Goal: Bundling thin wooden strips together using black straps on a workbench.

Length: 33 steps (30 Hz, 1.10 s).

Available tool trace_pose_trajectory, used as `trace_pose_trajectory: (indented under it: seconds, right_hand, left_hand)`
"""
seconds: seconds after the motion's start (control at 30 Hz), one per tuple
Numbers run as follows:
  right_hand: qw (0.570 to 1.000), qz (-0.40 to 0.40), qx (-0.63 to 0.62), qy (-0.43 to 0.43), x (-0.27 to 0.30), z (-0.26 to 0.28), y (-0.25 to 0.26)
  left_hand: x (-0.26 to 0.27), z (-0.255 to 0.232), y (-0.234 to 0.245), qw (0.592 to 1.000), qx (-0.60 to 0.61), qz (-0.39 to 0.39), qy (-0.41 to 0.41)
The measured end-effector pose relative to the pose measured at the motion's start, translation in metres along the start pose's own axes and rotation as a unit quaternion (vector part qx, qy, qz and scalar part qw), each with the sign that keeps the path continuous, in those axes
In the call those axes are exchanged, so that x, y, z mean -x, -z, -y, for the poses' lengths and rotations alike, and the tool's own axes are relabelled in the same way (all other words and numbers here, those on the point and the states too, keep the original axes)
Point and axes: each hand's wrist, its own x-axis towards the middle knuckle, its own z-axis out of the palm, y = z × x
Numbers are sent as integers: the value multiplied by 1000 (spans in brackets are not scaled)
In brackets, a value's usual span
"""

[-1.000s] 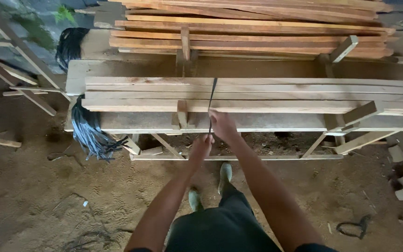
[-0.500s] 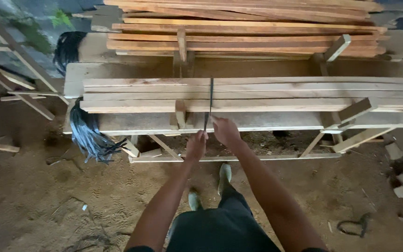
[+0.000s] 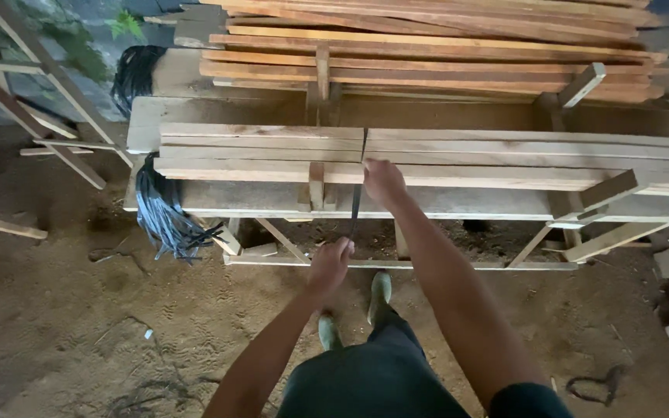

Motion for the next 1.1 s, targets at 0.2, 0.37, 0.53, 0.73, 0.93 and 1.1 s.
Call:
trace_pose_trajectory:
  seconds: [0.2,0.37,0.53,0.73,0.93,1.1]
  right_hand:
    - [990,-26,103,88,14,-23,-2]
    - [990,-5,100,102,40,-11,-5]
    - [981,51,114,146,38,-12,6]
    - [979,-1,71,192,-5,-13,18]
    - [950,-2,-93,300,-16,9,65]
    - [903,45,-339,259,-44,9,99]
  left_hand:
    - [-22,-18,21,996,-21,33,76]
    - [-57,-22,38,997,-6,-7,71]
    - [-83,-59,67,996,-7,15,90]
    - [-142,-58,80,992,47,-2,118]
    - [-161,-89,109,992,42,21,118]
    - [-225,-53,95,987,113,-5,116]
